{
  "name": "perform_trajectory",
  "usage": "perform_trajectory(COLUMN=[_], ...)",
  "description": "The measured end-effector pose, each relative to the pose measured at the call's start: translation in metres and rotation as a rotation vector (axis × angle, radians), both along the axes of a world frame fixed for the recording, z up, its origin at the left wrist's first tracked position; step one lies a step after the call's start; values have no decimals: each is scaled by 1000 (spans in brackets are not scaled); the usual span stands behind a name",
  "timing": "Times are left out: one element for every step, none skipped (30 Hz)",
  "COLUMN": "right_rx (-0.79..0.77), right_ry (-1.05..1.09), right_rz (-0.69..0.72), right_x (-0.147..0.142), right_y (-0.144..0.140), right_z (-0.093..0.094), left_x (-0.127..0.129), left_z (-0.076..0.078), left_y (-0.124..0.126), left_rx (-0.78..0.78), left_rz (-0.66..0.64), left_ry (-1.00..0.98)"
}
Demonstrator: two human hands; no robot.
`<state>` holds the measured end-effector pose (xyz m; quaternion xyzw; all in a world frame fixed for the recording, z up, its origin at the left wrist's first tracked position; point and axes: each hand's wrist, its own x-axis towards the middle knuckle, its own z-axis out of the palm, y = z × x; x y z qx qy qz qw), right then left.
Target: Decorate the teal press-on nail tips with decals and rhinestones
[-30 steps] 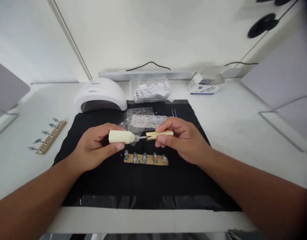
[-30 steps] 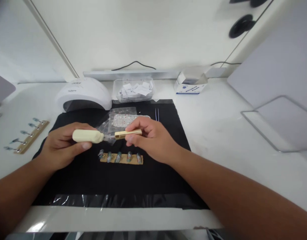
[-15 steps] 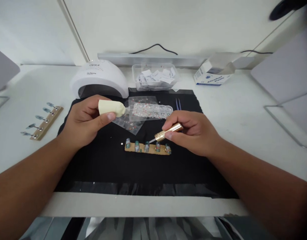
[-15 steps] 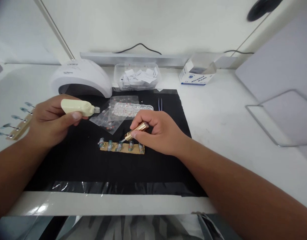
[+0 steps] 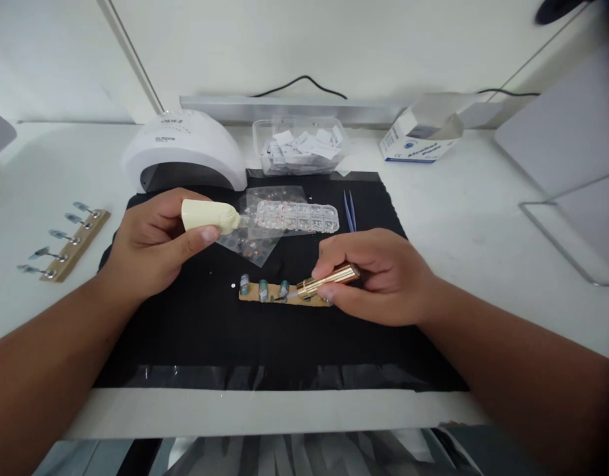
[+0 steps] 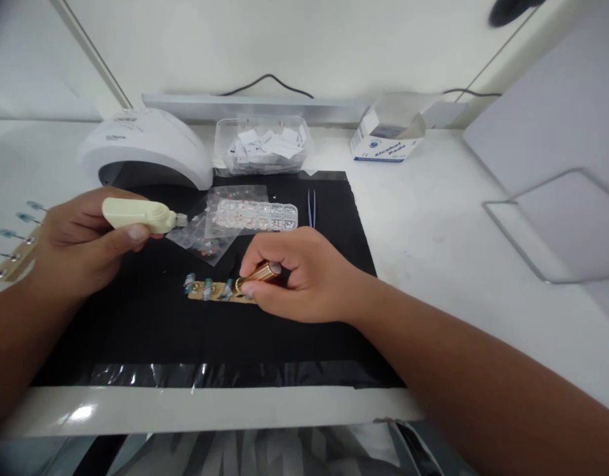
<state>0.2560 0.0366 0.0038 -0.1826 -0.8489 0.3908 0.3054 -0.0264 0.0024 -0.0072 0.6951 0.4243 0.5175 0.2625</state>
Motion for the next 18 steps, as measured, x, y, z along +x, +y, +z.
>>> perform_trajectory(right_rx=[11, 14, 5, -5, -13, -16, -14, -8, -3, -3, -9, -21, -40, -64, -90, -116, -139, -155], right_ry=[12, 20, 23, 26, 21, 14, 7, 0, -9, -23, -37, -43, -50, -52, -54, -57, -64, -73], right_rz=[-8, -37, -69, -86, -84, -64, -31, -3, 5, -12, -48, -92, -132, -157, -159, -141, -117, -100], right_x=[0, 0, 1, 1, 1, 1, 0, 0, 0, 0, 0, 0, 0, 1, 1, 0, 0, 0], right_y=[1, 2, 2, 3, 3, 3, 2, 2, 2, 1, 1, 1, 1, 1, 1, 1, 0, 0], right_z=[0, -1, -1, -1, -1, 0, 0, 1, 1, 2, 2, 3, 3, 3, 4, 4, 3, 3], left_x=[-1, -1, -2, -3, -3, -3, -3, -2, -2, -1, 0, 0, 1, 1, 1, 1, 1, 1], left_z=[-1, -1, -2, -2, -2, -2, -2, -2, -1, -1, -1, -1, 0, 0, 0, 0, 0, 0], left_y=[0, 0, 0, -1, -1, -1, -1, -1, -2, -2, -2, -2, -3, -3, -3, -3, -3, -4], left_rx=[4, 8, 9, 11, 15, 17, 17, 15, 10, 4, 1, -4, -11, -21, -30, -37, -43, -46], left_rz=[1, 4, 7, 8, 7, 8, 9, 13, 19, 25, 30, 33, 32, 30, 25, 20, 17, 16], left_ry=[2, 2, 1, -1, -2, -2, 2, 7, 13, 17, 18, 17, 13, 7, 1, -5, -9, -10])
